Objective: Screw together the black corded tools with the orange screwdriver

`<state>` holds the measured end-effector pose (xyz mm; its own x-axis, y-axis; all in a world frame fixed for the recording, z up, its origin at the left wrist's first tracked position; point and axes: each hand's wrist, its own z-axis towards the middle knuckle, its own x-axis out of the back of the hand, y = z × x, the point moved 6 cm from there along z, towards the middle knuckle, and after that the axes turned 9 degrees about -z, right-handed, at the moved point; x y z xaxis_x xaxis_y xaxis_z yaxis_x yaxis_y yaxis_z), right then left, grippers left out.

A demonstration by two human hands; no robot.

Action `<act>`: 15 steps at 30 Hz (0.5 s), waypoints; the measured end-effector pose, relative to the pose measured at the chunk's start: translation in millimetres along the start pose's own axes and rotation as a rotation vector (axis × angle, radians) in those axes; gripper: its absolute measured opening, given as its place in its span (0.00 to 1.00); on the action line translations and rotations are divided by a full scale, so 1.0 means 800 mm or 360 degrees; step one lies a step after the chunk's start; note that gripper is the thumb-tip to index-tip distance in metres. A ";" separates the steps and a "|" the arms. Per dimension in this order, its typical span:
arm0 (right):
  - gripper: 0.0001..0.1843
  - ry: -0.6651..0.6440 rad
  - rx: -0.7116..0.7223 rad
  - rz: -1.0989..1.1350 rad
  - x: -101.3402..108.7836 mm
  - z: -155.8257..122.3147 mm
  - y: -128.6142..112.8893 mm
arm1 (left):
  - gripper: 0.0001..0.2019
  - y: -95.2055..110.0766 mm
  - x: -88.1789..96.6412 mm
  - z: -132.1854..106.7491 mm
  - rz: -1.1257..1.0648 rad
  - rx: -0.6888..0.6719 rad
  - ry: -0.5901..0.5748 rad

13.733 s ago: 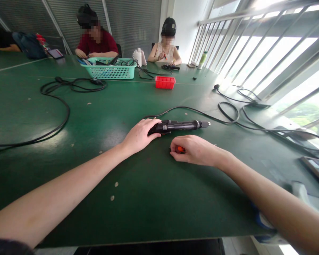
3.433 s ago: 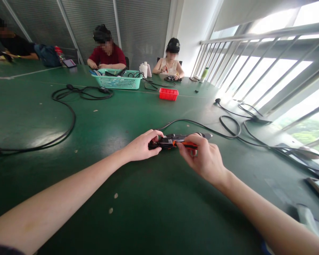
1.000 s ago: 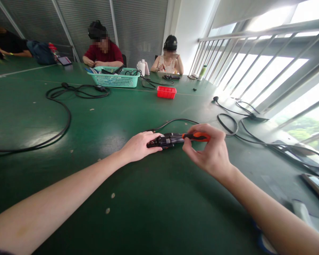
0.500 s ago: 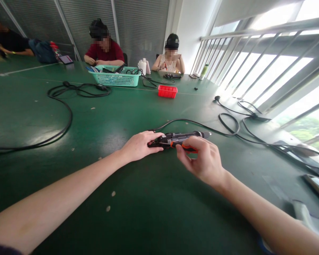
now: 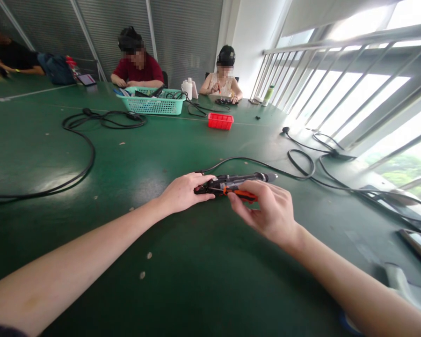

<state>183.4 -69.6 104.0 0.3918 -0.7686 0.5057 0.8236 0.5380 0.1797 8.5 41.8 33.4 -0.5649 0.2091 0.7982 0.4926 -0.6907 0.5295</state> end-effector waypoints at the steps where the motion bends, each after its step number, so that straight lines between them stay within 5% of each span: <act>1: 0.17 0.0019 -0.0023 -0.0028 0.002 -0.001 0.004 | 0.26 0.000 0.000 0.000 0.0010 0.0001 -0.0009; 9: 0.11 0.0166 -0.0507 -0.0358 0.028 -0.012 0.055 | 0.25 0.001 -0.002 0.002 0.0034 0.0041 -0.0071; 15: 0.13 0.0134 -0.0511 -0.0341 0.018 -0.012 0.058 | 0.26 0.003 -0.002 0.002 0.0042 0.0037 -0.0065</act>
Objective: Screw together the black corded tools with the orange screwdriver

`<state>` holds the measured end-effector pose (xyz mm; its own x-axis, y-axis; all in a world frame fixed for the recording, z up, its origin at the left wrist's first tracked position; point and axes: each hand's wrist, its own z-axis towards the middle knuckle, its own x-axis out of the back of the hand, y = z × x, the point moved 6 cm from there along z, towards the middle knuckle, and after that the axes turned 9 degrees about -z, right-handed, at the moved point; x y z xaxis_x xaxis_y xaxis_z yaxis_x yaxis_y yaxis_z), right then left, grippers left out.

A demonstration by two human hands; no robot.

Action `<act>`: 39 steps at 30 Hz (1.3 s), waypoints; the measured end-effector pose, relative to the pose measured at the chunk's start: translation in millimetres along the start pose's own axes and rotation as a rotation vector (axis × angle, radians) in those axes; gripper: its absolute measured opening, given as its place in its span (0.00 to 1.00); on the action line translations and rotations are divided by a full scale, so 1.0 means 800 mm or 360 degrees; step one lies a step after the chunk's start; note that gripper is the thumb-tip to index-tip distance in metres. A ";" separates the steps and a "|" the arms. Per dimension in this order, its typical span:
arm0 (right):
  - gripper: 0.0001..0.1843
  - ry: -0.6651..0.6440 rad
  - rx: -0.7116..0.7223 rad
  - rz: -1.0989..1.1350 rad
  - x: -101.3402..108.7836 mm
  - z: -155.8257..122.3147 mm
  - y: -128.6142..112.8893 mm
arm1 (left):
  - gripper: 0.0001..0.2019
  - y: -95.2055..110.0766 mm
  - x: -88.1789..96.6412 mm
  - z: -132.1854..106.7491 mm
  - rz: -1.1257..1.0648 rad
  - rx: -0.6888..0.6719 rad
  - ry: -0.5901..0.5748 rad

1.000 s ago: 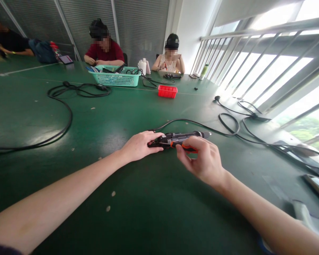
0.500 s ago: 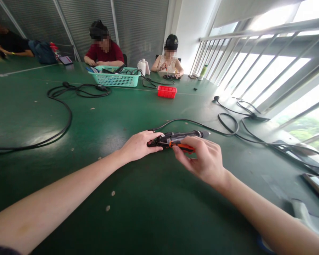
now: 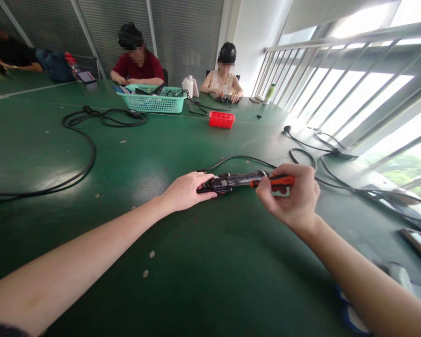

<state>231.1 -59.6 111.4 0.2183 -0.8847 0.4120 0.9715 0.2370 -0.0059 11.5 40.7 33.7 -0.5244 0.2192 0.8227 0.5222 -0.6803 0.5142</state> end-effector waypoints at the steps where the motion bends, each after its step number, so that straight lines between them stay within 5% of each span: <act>1: 0.13 -0.0020 0.0031 0.0008 -0.003 -0.001 -0.002 | 0.25 0.000 0.000 0.000 0.0002 -0.0001 0.0006; 7: 0.14 -0.0115 0.0245 0.0081 -0.013 -0.003 -0.012 | 0.26 -0.001 0.000 0.000 -0.0017 0.0002 0.0018; 12: 0.12 0.0016 0.0177 0.0016 -0.002 -0.003 -0.011 | 0.25 0.001 0.001 0.000 -0.0005 -0.0002 0.0015; 22: 0.13 -0.0085 0.0280 0.0004 -0.010 -0.001 -0.010 | 0.26 0.004 0.002 -0.003 0.0052 -0.0001 -0.0022; 30: 0.22 -0.0415 -0.0030 0.0319 -0.033 -0.005 -0.004 | 0.27 0.000 -0.001 -0.004 0.0115 -0.0036 -0.0019; 39: 0.19 -0.0050 -0.0143 0.0332 -0.013 -0.003 0.007 | 0.26 0.008 0.002 -0.006 0.0015 -0.0134 0.0008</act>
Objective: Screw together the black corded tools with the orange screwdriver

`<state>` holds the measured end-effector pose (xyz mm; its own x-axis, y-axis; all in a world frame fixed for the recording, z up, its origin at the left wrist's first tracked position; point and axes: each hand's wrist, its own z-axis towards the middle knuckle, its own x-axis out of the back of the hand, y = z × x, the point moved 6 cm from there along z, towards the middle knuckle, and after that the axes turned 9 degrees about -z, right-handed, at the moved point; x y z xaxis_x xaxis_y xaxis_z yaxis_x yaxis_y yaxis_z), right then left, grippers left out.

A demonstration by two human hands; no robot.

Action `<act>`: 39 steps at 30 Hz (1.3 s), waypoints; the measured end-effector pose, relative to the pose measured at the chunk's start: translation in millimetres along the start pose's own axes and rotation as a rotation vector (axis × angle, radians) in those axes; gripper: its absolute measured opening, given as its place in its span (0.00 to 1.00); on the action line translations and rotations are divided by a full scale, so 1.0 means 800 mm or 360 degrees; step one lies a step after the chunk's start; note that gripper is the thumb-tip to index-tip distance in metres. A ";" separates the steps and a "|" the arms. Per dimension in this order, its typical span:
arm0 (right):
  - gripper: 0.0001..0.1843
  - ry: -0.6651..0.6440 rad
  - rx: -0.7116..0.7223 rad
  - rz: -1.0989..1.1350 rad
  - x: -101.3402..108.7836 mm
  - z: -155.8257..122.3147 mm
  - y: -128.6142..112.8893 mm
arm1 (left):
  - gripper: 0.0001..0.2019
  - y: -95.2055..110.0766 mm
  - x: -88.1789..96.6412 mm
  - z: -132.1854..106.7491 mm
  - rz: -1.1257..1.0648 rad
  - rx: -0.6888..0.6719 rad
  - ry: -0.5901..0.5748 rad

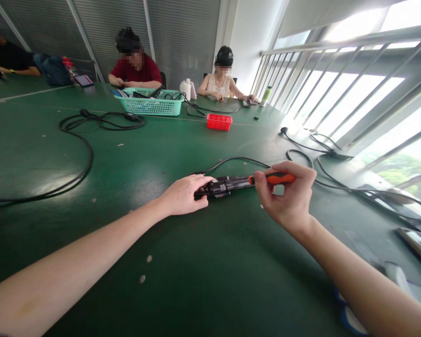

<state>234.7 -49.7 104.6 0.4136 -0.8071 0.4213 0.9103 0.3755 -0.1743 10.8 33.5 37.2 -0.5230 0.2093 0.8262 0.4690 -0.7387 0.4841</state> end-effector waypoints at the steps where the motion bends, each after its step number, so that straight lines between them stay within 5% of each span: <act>1: 0.19 -0.0025 -0.0010 -0.0019 -0.002 -0.001 0.002 | 0.26 0.000 0.001 0.000 -0.0009 -0.0003 0.0018; 12: 0.16 -0.0318 0.0010 -0.0073 -0.013 0.000 -0.004 | 0.27 0.003 0.003 -0.001 0.0017 0.0001 0.0051; 18: 0.18 -0.0052 0.0151 -0.0400 0.003 0.002 -0.010 | 0.28 0.000 0.001 -0.001 -0.0015 -0.0003 0.0067; 23: 0.15 -0.0132 0.0070 -0.0281 0.001 0.003 -0.012 | 0.27 -0.001 0.001 -0.001 -0.0031 0.0006 0.0064; 27: 0.15 -0.0013 0.0061 -0.0509 0.009 0.008 -0.006 | 0.27 0.001 0.001 0.000 -0.0075 0.0001 0.0027; 31: 0.14 0.0054 0.0022 -0.0307 0.015 0.008 -0.004 | 0.26 0.003 0.000 0.001 -0.0087 0.0011 -0.0021; 39: 0.15 -0.0165 0.0202 -0.0145 -0.004 -0.009 -0.033 | 0.26 0.007 0.001 0.000 -0.0061 -0.0051 0.0033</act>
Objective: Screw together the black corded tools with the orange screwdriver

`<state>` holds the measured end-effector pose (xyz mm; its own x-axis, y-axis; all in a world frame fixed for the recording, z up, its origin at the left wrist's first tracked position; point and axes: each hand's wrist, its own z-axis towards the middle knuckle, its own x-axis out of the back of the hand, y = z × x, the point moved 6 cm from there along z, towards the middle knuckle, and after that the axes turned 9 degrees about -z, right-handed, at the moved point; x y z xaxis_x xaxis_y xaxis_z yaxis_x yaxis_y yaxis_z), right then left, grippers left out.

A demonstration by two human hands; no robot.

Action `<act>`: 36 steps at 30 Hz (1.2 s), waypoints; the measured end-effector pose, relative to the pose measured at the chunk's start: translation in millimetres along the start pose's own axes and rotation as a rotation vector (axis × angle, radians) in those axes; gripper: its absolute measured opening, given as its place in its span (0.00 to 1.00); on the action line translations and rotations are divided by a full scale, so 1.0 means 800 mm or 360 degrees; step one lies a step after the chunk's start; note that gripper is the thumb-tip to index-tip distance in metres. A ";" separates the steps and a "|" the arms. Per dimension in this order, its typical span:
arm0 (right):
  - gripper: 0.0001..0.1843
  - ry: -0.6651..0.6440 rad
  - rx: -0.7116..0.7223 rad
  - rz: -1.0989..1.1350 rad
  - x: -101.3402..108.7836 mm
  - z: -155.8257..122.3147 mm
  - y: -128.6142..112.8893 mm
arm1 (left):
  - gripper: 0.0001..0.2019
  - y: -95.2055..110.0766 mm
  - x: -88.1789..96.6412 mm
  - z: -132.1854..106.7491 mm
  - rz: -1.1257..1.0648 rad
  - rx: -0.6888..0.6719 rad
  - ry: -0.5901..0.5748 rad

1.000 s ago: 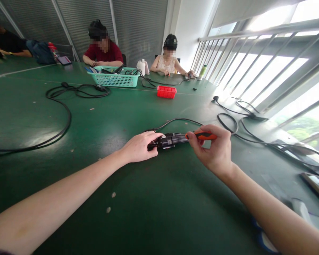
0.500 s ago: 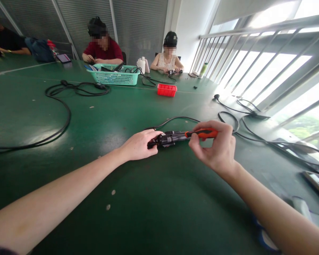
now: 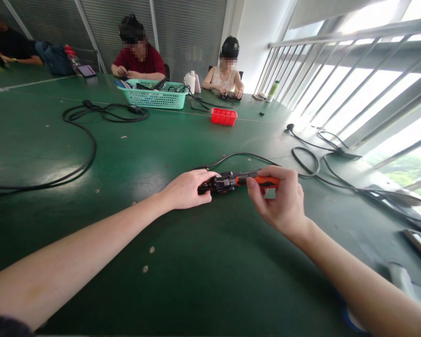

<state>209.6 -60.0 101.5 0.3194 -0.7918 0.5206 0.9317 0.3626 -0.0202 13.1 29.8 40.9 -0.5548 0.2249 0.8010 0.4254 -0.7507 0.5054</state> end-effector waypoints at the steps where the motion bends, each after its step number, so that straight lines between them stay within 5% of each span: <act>1: 0.15 -0.0021 0.0013 0.0025 -0.002 0.000 -0.001 | 0.26 0.000 0.001 0.000 0.0013 0.0003 0.0013; 30: 0.18 -0.0087 0.0380 0.0110 0.000 0.004 -0.026 | 0.26 0.008 0.001 -0.001 0.0238 0.0139 -0.0066; 36: 0.19 -0.0135 0.0213 0.0161 -0.006 0.001 -0.019 | 0.26 0.007 0.000 -0.001 0.0253 0.0153 -0.0075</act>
<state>193.6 -60.9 100.0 0.3895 -0.7056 0.5920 0.8624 0.5050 0.0345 14.8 25.7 43.6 -0.4423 0.1388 0.8861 0.5724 -0.7169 0.3980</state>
